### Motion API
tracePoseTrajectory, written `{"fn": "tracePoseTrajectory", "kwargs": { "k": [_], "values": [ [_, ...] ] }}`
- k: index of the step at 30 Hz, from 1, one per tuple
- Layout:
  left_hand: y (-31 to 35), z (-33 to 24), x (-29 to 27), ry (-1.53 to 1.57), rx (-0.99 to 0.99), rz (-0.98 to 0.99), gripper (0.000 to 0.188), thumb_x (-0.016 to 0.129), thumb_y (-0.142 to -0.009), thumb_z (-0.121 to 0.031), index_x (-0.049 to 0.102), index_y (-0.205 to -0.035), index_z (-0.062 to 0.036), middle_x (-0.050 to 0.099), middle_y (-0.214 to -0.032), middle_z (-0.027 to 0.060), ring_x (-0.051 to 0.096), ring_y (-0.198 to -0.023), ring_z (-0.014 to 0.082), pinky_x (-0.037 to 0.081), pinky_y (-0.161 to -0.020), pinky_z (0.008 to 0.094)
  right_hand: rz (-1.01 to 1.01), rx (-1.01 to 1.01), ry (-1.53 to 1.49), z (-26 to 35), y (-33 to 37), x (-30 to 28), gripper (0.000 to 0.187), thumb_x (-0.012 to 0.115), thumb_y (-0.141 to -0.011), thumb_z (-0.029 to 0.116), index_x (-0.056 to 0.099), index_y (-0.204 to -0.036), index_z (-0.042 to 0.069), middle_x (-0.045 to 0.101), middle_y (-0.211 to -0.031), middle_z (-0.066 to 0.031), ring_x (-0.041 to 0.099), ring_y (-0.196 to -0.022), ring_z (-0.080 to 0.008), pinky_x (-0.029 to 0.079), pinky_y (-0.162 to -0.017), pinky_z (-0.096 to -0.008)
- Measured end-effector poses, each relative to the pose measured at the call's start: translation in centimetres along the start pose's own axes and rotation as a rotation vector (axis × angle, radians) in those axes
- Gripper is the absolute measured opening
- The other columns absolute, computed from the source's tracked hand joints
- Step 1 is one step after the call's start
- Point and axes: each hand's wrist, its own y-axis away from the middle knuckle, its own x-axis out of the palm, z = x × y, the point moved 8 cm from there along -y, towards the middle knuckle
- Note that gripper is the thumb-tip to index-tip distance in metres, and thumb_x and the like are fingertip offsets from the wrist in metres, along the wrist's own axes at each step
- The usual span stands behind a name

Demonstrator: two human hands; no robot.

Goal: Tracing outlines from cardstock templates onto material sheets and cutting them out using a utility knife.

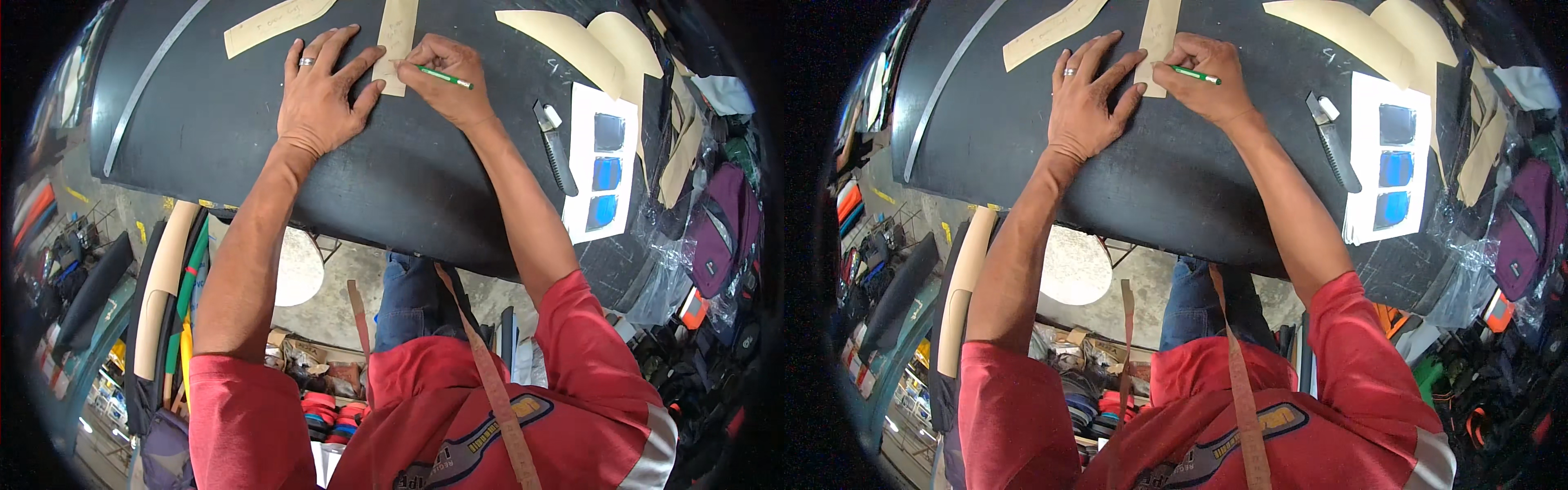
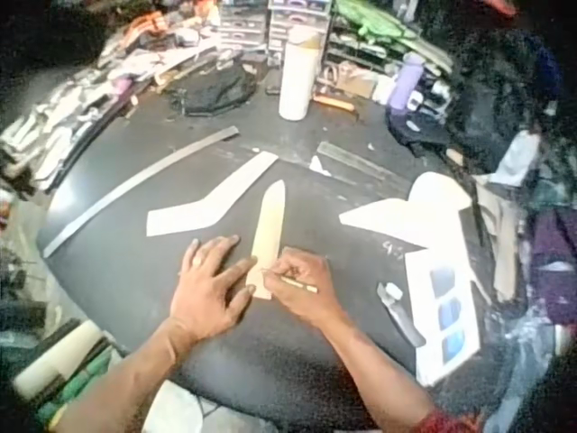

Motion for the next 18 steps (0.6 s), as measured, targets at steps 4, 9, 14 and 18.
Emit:
{"fn": "tracePoseTrajectory", "kwargs": {
  "k": [4,9,14,18],
  "values": [
    [0.1,0.1,0.0,-0.006,0.0,-0.002,0.043,0.07,-0.098,-0.044,0.074,-0.139,-0.03,0.055,-0.158,0.0057,0.047,-0.15,0.0285,0.024,-0.13,0.0606,-0.001,-0.008,-0.011,0.0,0.2,0.1,0.019,0.081,-0.088,0.005,0.066,-0.078,0.002,0.067,-0.076,0.0028,0.059,-0.072,-0.0026,0.05,-0.066,-0.0247],
    [0.1,-0.1,0.0,-0.004,-0.004,0.0,0.043,0.07,-0.098,-0.044,0.074,-0.139,-0.0303,0.055,-0.158,0.0056,0.048,-0.15,0.0284,0.024,-0.13,0.0606,-0.033,0.004,0.01,0.6,0.1,0.1,0.019,0.081,-0.088,0.004,0.065,-0.079,0.002,0.066,-0.075,0.0034,0.058,-0.071,-0.0025,0.049,-0.066,-0.0248],
    [0.1,0.0,0.1,-0.006,-0.003,-0.001,0.043,0.07,-0.098,-0.044,0.074,-0.138,-0.0306,0.055,-0.158,0.0053,0.048,-0.15,0.0281,0.024,-0.13,0.0602,-0.051,-0.068,-0.043,0.7,0.2,-0.1,0.02,0.08,-0.085,0.011,0.063,-0.078,0.002,0.066,-0.068,0.0001,0.061,-0.066,-0.004,0.05,-0.06,-0.0272],
    [0.1,0.0,0.1,-0.011,0.006,-0.005,0.043,0.07,-0.098,-0.044,0.074,-0.139,-0.0307,0.055,-0.158,0.0052,0.048,-0.15,0.0277,0.023,-0.13,0.0599,-0.046,-0.032,-0.027,0.4,0.1,-0.1,0.018,0.079,-0.088,0.003,0.064,-0.078,0.002,0.065,-0.075,0.003,0.057,-0.072,-0.0028,0.049,-0.066,-0.0247]
  ]
}}
